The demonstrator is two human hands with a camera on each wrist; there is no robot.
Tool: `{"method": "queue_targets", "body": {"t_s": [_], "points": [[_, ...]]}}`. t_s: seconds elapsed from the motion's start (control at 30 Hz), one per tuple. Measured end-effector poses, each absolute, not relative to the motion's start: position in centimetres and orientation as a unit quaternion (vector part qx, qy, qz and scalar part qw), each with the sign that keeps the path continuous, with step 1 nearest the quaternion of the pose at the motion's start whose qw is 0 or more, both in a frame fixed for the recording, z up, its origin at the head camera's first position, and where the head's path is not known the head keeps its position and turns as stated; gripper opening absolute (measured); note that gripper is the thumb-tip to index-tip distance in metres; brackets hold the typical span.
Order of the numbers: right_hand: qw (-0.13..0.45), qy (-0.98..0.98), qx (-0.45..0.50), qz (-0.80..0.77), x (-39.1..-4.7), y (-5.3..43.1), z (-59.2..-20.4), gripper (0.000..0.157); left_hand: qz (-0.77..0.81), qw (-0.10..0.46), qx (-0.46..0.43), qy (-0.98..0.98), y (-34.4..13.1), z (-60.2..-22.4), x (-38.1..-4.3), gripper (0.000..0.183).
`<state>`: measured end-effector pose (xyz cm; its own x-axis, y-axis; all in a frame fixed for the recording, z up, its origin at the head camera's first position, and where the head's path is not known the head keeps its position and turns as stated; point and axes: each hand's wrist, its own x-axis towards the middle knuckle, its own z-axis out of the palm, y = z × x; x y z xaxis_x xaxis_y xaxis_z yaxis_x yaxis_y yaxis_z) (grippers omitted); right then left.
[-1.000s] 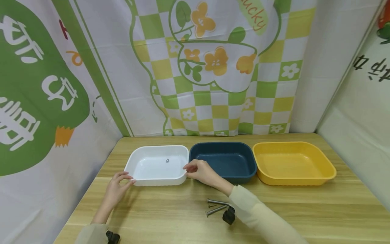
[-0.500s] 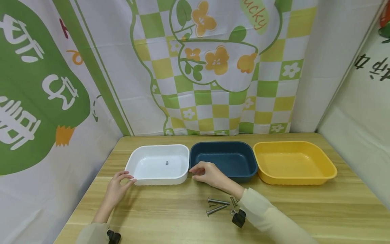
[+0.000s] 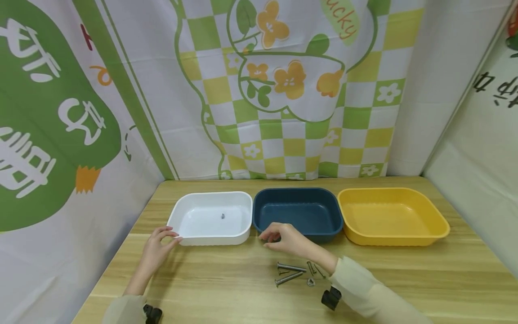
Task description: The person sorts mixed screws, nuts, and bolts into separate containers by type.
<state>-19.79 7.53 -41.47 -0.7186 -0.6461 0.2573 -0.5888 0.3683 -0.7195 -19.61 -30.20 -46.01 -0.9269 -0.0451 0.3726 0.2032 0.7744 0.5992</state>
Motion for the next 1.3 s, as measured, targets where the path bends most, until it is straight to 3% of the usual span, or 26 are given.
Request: {"method": "queue_targets", "body": {"t_s": [0.77, 1.3], "points": [[0.074, 0.836, -0.380, -0.389, -17.4, 11.1, -43.1, 0.015, -0.339, 0.159, -0.027, -0.927, -30.1, -45.5, -19.6, 0.018], [0.065, 0.833, -0.391, -0.385, -16.3, 13.1, -43.9, 0.016, -0.327, 0.165, -0.030, -0.930, -30.1, -45.4, -19.5, 0.017]]}}
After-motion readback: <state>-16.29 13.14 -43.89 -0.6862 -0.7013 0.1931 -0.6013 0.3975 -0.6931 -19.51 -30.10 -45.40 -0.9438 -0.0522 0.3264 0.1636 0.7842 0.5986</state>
